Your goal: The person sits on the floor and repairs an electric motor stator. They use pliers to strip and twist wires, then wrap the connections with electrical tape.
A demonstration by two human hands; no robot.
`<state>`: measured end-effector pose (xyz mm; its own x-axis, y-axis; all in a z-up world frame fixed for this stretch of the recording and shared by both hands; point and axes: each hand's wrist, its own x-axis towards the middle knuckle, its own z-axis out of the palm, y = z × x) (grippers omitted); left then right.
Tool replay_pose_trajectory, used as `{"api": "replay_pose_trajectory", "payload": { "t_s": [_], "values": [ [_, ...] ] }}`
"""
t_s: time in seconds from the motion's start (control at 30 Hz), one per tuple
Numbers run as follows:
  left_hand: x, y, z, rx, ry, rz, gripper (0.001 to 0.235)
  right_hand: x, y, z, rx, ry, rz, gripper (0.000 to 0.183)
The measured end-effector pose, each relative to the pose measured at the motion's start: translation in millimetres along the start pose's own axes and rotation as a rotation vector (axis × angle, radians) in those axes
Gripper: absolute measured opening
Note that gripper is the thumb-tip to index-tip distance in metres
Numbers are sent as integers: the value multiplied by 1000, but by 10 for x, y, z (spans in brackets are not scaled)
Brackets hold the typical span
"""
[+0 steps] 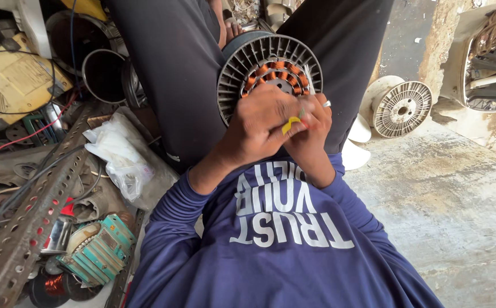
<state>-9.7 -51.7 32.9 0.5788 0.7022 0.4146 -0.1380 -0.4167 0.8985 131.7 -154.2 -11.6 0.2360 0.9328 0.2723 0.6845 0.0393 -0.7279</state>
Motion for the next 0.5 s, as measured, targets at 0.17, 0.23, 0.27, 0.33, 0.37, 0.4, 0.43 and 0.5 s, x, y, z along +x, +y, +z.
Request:
{"api": "replay_pose_trajectory", "payload": {
  "t_s": [0.17, 0.23, 0.27, 0.33, 0.37, 0.4, 0.43, 0.5],
  "values": [
    [21, 70, 2, 197, -61, 56, 32, 13, -52, -72, 13, -131, 108, 20],
    [37, 91, 6, 157, -83, 19, 34, 44, -85, -122, -26, -212, 140, 19],
    [51, 91, 3, 100, -89, -1, 35, 70, -101, -167, -64, -266, 144, 19],
    [56, 117, -37, 48, -83, -5, 34, 122, -146, -247, -92, -370, 104, 22],
    [60, 128, -65, 51, -69, 20, 33, 157, -158, -291, -90, -414, 56, 25],
    [73, 128, -83, 54, -56, 45, 33, 194, -160, -332, -87, -458, 8, 28],
    [80, 141, -87, 87, -89, 54, 33, 210, -171, -379, -69, -489, -2, 28],
    [100, 170, -101, 159, -157, 78, 34, 247, -184, -431, -30, -545, -28, 29]
  ]
}}
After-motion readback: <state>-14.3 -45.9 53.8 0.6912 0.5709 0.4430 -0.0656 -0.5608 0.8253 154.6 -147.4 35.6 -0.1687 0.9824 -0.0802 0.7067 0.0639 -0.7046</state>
